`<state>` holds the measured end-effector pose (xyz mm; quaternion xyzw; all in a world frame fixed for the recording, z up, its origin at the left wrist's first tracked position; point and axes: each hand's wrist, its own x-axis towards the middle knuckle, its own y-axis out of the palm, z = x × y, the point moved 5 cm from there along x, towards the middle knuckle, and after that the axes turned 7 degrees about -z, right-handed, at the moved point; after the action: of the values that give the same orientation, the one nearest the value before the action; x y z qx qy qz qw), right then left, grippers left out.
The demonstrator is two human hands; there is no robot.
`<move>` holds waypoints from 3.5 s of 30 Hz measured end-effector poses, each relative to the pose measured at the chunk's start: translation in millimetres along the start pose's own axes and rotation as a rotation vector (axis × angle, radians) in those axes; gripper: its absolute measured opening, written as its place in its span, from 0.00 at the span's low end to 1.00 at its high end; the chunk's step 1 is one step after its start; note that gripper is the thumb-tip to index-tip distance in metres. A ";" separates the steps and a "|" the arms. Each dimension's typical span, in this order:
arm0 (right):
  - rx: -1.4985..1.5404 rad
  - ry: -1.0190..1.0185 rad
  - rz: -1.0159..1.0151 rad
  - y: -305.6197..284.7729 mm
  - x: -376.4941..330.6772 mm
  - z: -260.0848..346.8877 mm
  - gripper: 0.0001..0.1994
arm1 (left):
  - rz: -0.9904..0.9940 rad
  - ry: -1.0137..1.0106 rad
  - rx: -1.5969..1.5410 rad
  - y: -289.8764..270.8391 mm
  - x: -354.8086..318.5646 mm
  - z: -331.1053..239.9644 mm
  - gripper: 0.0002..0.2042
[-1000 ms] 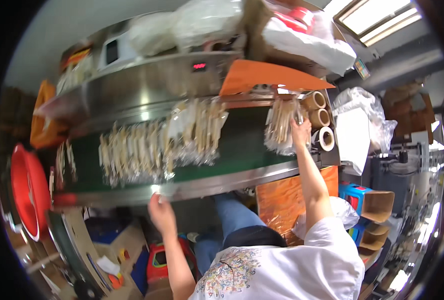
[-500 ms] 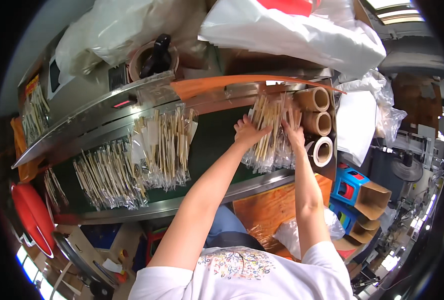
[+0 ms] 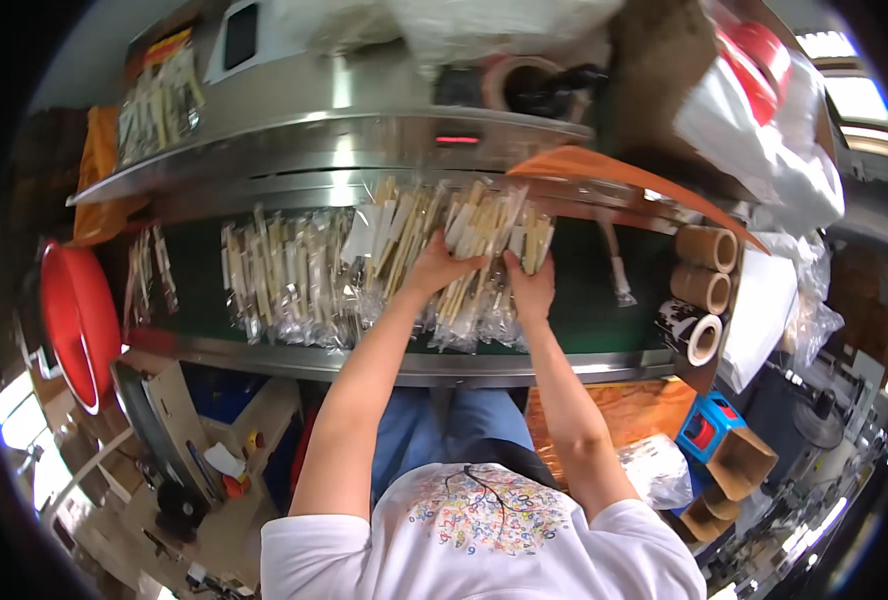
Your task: Sorting small packaged items and placing them into larger bags and boxes on a production floor.
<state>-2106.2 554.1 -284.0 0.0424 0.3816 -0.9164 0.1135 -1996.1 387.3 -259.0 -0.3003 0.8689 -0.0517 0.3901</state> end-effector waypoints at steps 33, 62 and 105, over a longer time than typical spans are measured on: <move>-0.381 -0.371 -0.022 31.8 7.5 59.2 0.33 | -0.349 -0.031 0.143 -43.2 -19.9 71.4 0.60; -0.680 -0.390 0.298 78.2 -17.6 123.9 0.15 | -0.322 -0.010 0.023 -59.7 -15.6 82.8 0.50; -0.199 0.211 0.104 -0.1 39.5 24.2 0.44 | -0.253 -0.041 0.120 -26.3 -15.4 42.2 0.56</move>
<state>-2144.3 530.1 -273.4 0.1466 0.4776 -0.8574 0.1235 -1945.6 380.6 -269.7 -0.3844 0.8113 -0.1462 0.4156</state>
